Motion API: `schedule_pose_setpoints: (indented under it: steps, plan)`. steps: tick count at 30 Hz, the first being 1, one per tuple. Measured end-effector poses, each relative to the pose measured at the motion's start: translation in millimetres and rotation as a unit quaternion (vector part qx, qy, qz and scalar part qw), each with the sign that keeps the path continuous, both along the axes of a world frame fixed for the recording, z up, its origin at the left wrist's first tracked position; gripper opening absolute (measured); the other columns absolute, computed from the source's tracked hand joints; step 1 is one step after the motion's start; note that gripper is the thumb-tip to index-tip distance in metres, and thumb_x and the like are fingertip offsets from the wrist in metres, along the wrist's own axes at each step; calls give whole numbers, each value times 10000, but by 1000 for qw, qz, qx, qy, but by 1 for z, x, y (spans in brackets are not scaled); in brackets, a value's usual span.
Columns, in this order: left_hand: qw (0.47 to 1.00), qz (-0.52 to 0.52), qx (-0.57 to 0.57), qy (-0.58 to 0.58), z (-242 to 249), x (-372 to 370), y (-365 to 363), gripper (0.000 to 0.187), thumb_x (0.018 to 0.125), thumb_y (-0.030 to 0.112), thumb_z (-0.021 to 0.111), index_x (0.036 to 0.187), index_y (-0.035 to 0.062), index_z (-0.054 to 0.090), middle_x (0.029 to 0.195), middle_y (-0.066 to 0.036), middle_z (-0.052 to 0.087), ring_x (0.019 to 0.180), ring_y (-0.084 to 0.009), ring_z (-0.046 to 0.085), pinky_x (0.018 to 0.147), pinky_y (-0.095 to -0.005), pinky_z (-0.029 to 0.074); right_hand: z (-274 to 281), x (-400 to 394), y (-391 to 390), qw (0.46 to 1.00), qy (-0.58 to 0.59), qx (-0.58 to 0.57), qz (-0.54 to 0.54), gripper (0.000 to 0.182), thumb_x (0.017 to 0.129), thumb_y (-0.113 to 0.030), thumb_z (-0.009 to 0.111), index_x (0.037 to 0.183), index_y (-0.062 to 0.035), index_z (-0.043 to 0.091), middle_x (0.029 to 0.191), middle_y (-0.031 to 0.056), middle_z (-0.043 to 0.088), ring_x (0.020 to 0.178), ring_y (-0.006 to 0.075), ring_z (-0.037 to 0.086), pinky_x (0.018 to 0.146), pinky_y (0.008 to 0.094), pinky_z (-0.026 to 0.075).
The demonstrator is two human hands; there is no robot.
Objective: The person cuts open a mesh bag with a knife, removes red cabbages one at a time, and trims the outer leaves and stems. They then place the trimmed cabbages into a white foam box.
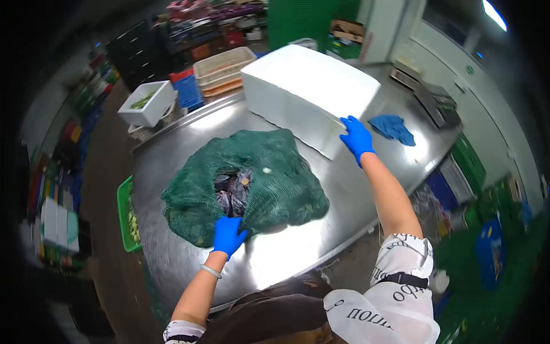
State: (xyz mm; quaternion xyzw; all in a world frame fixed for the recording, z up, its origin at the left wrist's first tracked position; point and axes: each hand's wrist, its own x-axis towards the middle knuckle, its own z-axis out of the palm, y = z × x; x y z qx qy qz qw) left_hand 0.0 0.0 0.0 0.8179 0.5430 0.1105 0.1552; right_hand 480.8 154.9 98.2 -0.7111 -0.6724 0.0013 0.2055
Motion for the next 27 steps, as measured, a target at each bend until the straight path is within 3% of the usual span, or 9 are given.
schedule_pose_setpoints:
  steps: [4, 7, 13, 16, 18, 21, 24, 25, 27]
  plan:
    - [999, -4, 25, 23, -8, 26, -4, 351, 776, 281, 676, 1039, 66, 585, 981, -143, 608, 978, -319, 561, 1033, -479, 343, -26, 43, 66, 999, -11, -35, -5, 820, 713, -282, 763, 1426, -160, 376, 1389, 125, 482, 1179, 341, 541, 965, 423, 456]
    - [998, 6, 61, 17, -6, 22, -3, 347, 784, 269, 665, 1051, 64, 581, 968, -132, 602, 978, -321, 561, 1031, -474, 348, -38, 39, 85, 994, -94, -30, -36, 694, 752, -282, 734, 1362, -123, 443, 1226, 154, 580, 953, 352, 638, 810, 449, 507]
    - [999, -38, 34, 8, 34, -12, 24, 328, 773, 306, 685, 996, 77, 609, 910, -159, 603, 917, -363, 549, 850, -493, 420, -2, 84, 14, 982, -180, -35, -44, 407, 709, -253, 746, 1055, -88, 607, 950, 152, 667, 850, 357, 644, 740, 440, 514]
    - [984, -58, 41, 166, 71, -49, 65, 368, 780, 413, 654, 906, 67, 640, 942, -184, 613, 962, -391, 545, 988, -506, 367, 4, 122, -53, 972, -220, -55, -57, 439, 706, -210, 754, 1096, -108, 580, 920, 126, 660, 829, 340, 652, 707, 449, 506]
    - [978, -39, 34, 202, 55, -97, 93, 389, 787, 427, 638, 945, 74, 678, 1108, -162, 602, 1159, -367, 488, 1118, -520, 242, 12, 110, -101, 978, -184, -31, -90, 420, 758, -128, 694, 1156, -77, 570, 1096, 162, 622, 979, 338, 620, 799, 430, 501]
    - [929, -108, 10, 353, 82, -128, 113, 344, 770, 316, 668, 1049, 115, 656, 1222, -94, 580, 1223, -315, 466, 1081, -497, 296, 20, 40, -153, 987, -135, 85, -16, 387, 808, -16, 585, 1193, -46, 554, 1222, 193, 556, 1084, 339, 572, 886, 418, 478]
    - [957, -188, 117, 189, 61, -134, 118, 449, 768, 199, 650, 1209, 146, 581, 1371, -83, 494, 1287, -310, 428, 1085, -491, 301, -11, -65, -190, 988, 59, 96, 107, 395, 821, 53, 534, 1202, -49, 552, 1232, 189, 557, 1101, 335, 574, 932, 385, 449]
    - [952, -212, 132, 177, 59, -128, 119, 588, 752, 107, 625, 1321, 161, 487, 1417, -82, 455, 1296, -312, 425, 1082, -488, 309, -9, -117, -203, 971, 206, -10, 121, 348, 864, 15, 483, 1193, -62, 567, 1218, 219, 559, 1062, 362, 580, 904, 412, 471]
    - [942, -217, 176, 184, 37, -125, 126, 506, 762, 118, 604, 1264, 166, 551, 1365, -79, 502, 1289, -293, 430, 1098, -481, 288, -15, -206, -217, 955, 217, -151, 133, 369, 898, -160, 531, 1265, -117, 530, 961, 206, 658, 867, 364, 653, 789, 442, 515]
